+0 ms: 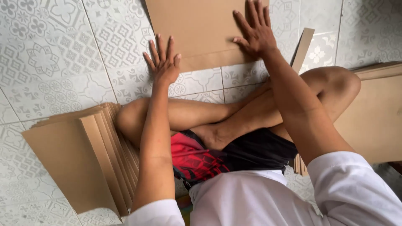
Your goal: Folding flat cardboard sheets along pre-scored lines and stacking them on the floor.
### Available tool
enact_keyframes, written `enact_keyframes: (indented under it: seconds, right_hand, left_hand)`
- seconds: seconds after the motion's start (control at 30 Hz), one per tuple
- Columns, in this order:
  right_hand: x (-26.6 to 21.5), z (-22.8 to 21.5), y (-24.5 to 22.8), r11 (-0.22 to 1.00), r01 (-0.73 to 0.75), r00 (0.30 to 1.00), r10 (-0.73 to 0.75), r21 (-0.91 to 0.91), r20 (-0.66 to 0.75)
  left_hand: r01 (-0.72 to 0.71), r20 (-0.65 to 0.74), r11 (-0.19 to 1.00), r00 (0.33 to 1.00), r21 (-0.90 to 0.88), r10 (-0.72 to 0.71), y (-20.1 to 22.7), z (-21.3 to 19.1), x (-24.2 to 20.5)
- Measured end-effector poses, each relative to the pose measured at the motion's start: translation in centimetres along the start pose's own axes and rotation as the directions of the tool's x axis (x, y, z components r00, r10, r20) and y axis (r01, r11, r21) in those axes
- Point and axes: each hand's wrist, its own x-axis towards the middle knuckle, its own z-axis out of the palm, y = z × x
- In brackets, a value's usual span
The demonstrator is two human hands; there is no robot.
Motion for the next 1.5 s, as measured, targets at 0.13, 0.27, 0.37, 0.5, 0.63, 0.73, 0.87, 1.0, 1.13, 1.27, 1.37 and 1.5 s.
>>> enact_keyframes:
  seconds: [0.13,0.27,0.37,0.5,0.63,0.73,0.87,1.0,1.13,1.27,1.37,1.5]
  right_hand:
    - [-2.5,-1.6,2.4,0.983,-0.184,0.966,0.182,-0.008,0.184]
    - [-4.2,-2.1,2.6,0.964,-0.239,0.938,0.26,-0.115,0.23]
    - [-5.4,-1.7,0.9,0.94,-0.252,0.944,0.291,-0.23,0.155]
    - [-8.2,0.0,0.1,0.939,-0.335,0.94,0.327,-0.082,-0.095]
    - [-8.3,-0.7,0.5,0.823,-0.415,0.879,0.472,0.389,-0.06]
    - [-8.2,-0.4,1.4,0.787,-0.42,0.863,0.501,0.452,-0.07]
    - [-8.1,-0.2,2.4,0.747,-0.469,0.826,0.56,0.471,-0.065]
    - [-8.2,-2.4,0.7,0.435,-0.621,0.678,0.716,0.652,0.168]
    - [-8.2,-3.2,0.1,0.357,-0.659,0.64,0.729,0.663,0.244]
    - [-8.1,-3.3,-0.3,0.282,-0.584,0.674,0.691,0.761,0.261]
    - [-8.1,-4.2,-2.0,0.225,-0.522,0.734,0.61,0.823,0.299]
    - [-7.4,-4.1,-3.3,0.183,-0.413,0.853,0.422,0.892,0.308]
  left_hand:
    - [0.016,0.04,1.0,0.999,-0.016,-0.015,0.5,-0.5,-0.7]
    - [-0.037,-0.11,0.998,0.993,-0.053,0.031,-1.2,1.6,-0.1]
    - [-0.107,-0.407,0.989,0.911,-0.104,0.056,-2.0,2.2,-0.7]
    - [-0.075,-0.469,0.936,0.877,-0.343,-0.102,-3.4,4.5,0.0]
    - [-0.177,-0.437,0.744,0.883,-0.645,-0.169,-6.7,8.3,3.2]
    - [-0.118,-0.379,0.701,0.896,-0.703,-0.229,-6.2,7.2,2.5]
    - [-0.134,-0.385,0.672,0.891,-0.728,-0.239,-5.4,6.0,1.6]
    - [-0.052,-0.109,0.188,0.946,-0.981,-0.306,-4.0,2.5,-1.1]
    - [-0.005,0.027,-0.229,0.99,-0.973,-0.137,-2.9,0.1,-3.5]
    - [-0.056,0.008,-0.417,0.989,-0.907,-0.15,-3.6,0.2,-2.8]
    - [-0.149,-0.044,-0.551,0.979,-0.821,-0.199,-3.3,0.3,-2.6]
    - [-0.051,0.055,-0.552,0.983,-0.832,-0.174,-0.5,3.0,0.1]
